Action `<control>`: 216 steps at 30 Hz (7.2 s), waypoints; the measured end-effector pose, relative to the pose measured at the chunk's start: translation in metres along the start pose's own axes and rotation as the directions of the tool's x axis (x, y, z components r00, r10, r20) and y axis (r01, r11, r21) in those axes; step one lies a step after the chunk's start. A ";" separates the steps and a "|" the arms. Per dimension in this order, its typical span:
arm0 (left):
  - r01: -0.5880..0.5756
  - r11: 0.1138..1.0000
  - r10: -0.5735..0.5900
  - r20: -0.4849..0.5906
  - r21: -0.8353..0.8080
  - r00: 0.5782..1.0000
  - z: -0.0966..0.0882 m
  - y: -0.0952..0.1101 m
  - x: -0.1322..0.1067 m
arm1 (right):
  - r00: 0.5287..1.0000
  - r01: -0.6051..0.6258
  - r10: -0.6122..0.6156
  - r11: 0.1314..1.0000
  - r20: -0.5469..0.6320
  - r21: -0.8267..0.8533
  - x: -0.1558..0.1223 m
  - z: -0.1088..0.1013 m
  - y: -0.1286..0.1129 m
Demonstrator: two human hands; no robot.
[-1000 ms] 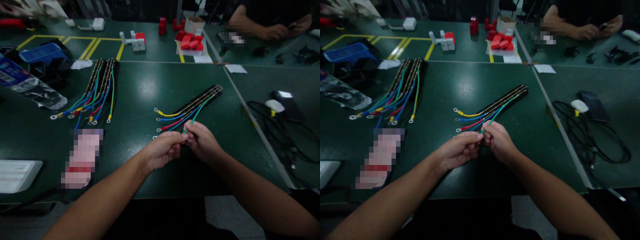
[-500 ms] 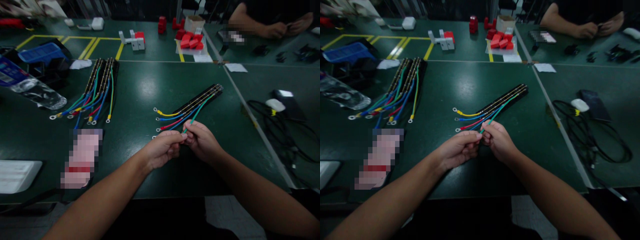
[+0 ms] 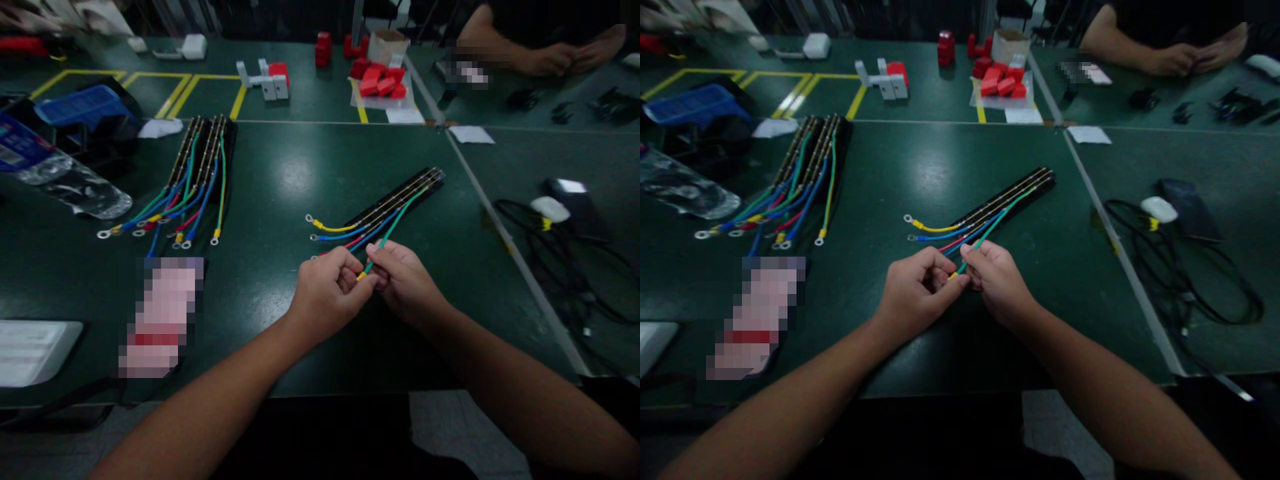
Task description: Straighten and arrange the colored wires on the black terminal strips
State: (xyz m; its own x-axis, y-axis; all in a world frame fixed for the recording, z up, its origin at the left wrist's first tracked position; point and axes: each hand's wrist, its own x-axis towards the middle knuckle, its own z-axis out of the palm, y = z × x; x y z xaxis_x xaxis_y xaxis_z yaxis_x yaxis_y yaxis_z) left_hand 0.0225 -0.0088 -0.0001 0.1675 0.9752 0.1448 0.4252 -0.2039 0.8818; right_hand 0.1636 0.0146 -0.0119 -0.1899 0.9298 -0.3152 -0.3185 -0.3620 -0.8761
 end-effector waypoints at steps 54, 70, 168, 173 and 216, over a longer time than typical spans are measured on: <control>-0.171 0.961 0.166 0.039 0.219 0.985 0.001 -0.006 -0.003 | 0.999 -0.050 0.050 0.998 -0.012 0.048 0.001 0.002 -0.003; 0.775 0.112 -0.193 0.751 -0.622 0.631 -0.006 -0.014 0.010 | 0.998 -0.011 0.009 0.999 0.061 0.031 0.000 0.000 -0.002; 0.752 0.104 -0.221 0.722 -0.651 0.656 -0.004 -0.011 0.010 | 0.998 -0.048 0.046 0.997 0.038 0.062 -0.003 0.002 -0.005; 0.752 0.139 -0.180 0.731 -0.644 0.659 -0.002 -0.013 0.009 | 0.998 -0.049 0.046 0.996 0.043 0.076 -0.003 0.001 -0.005; -0.323 0.891 0.365 -0.079 0.320 0.928 0.003 -0.010 -0.006 | 1.000 -0.027 0.027 0.999 0.007 -0.033 -0.001 0.000 -0.001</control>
State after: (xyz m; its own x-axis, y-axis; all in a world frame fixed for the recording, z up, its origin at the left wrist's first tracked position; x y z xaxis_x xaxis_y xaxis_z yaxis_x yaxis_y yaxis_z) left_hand 0.0202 -0.0129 -0.0110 0.2401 0.8369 0.4919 0.6089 -0.5245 0.5951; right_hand 0.1641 0.0146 -0.0105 -0.2045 0.9193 -0.3362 -0.2825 -0.3842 -0.8789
